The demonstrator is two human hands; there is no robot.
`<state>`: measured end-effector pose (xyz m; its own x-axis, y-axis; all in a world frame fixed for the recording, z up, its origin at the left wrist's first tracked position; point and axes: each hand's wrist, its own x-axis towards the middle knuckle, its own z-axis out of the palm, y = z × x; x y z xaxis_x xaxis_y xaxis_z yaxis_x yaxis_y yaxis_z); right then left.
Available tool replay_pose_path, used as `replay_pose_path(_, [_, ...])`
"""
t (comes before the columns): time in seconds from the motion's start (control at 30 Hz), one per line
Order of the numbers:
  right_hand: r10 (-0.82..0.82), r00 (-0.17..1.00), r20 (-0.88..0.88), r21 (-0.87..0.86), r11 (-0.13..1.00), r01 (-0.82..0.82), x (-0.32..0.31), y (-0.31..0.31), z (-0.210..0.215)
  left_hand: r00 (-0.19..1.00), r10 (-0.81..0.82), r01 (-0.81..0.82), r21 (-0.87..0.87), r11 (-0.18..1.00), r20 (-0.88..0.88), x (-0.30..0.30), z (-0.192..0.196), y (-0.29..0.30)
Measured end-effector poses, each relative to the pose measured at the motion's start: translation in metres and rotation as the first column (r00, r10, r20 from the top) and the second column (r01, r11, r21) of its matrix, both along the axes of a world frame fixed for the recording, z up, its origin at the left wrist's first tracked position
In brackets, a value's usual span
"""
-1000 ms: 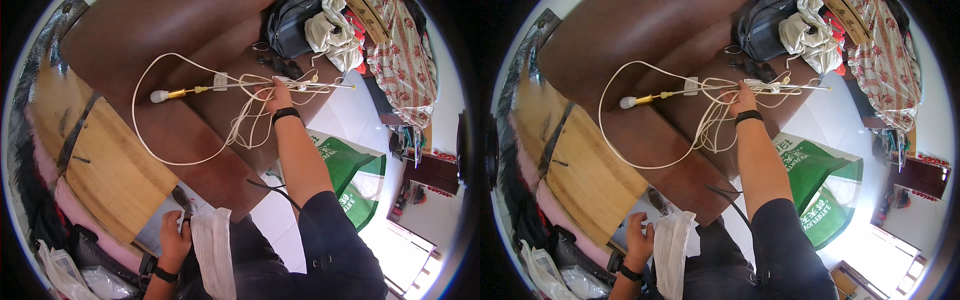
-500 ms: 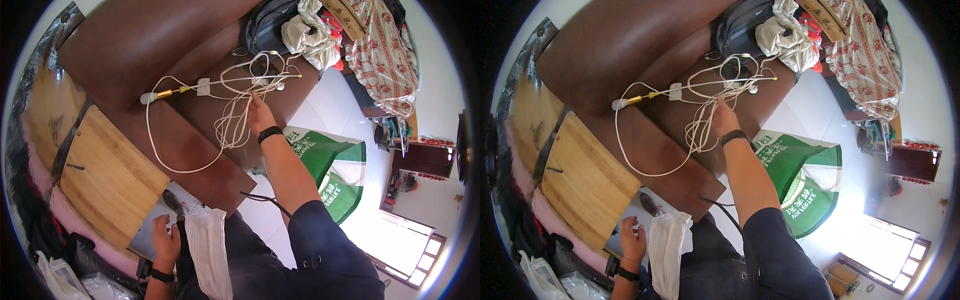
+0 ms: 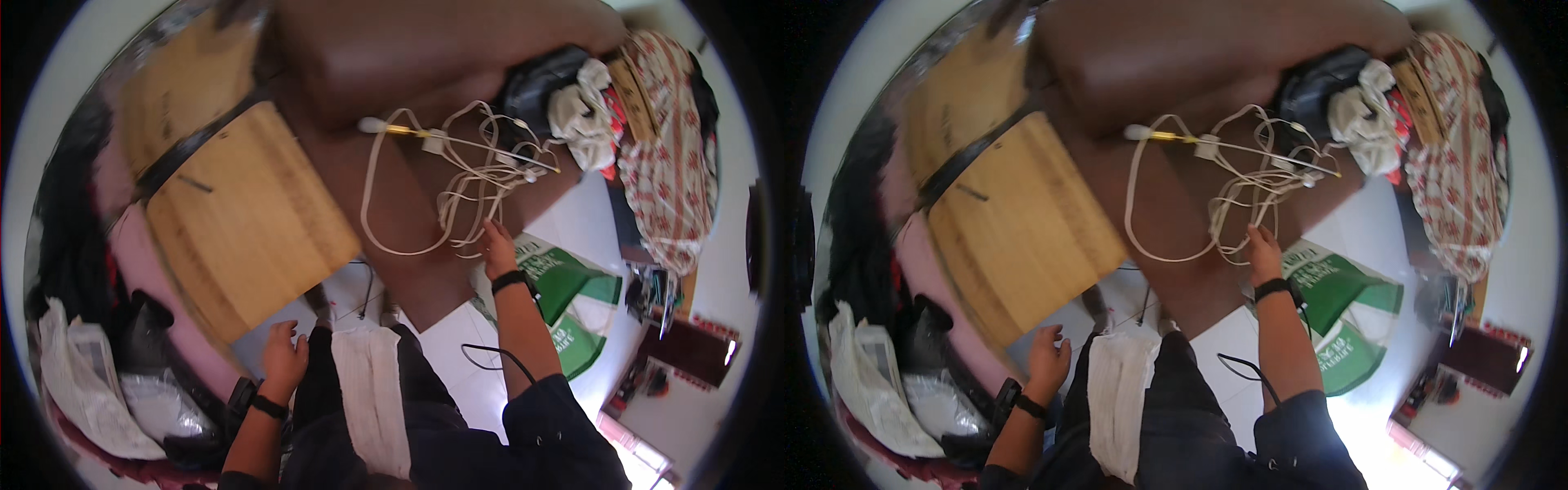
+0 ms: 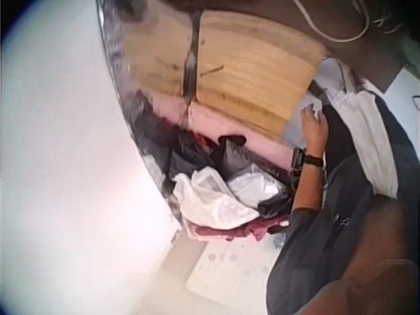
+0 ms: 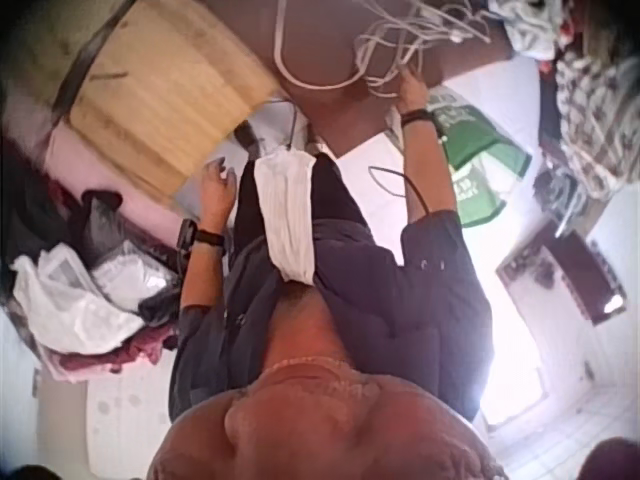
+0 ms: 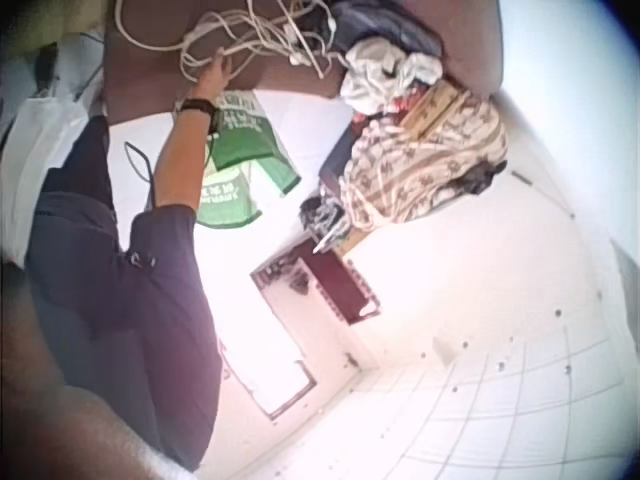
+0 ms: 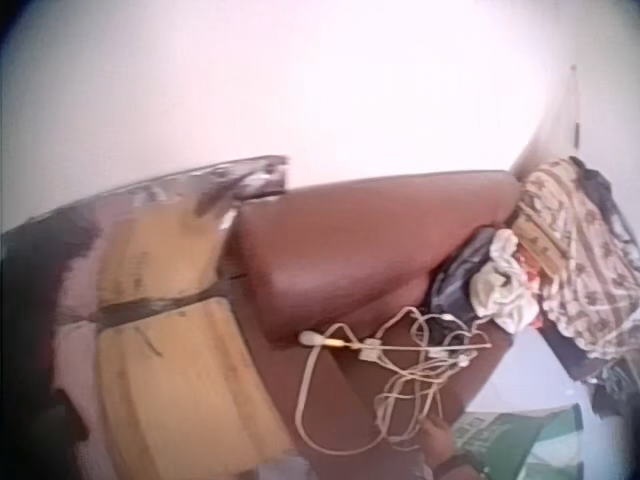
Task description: The person is seen moving a ladder, using pliers/wire cutters on an electrical wire, walking through a building, and then organizing wires on a couch.
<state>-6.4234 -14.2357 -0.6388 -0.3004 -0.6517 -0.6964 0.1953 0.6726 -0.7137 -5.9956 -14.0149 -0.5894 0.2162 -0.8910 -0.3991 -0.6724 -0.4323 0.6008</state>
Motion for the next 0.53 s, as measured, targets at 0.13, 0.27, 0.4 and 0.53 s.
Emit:
replay_pose_path(0.13, [0.119, 0.937, -0.329, -0.085, 0.984, -0.155, 0.07, 0.009, 0.017, 0.995, 0.082, -0.084, 0.05, 0.995, 0.056, 0.04, -0.012, 0.028])
replay_pose_path(0.27, [0.255, 0.617, -0.744, 0.001, 0.924, -0.381, 0.114, 0.007, 0.008, 0.988, 0.143, -0.147, 0.056, 0.988, 0.065, 0.077, -0.022, 0.048])
replay_pose_path(0.4, [0.256, 0.433, -0.864, -0.048, 0.814, -0.579, 0.153, 0.008, 0.006, 0.972, 0.22, -0.227, 0.081, 0.971, 0.086, 0.103, -0.028, 0.053])
replay_pose_path(0.53, [0.566, 0.617, -0.547, -0.005, 0.735, -0.678, 0.216, -0.001, 0.008, 0.963, 0.26, -0.267, 0.108, 0.958, 0.069, 0.128, -0.041, 0.044])
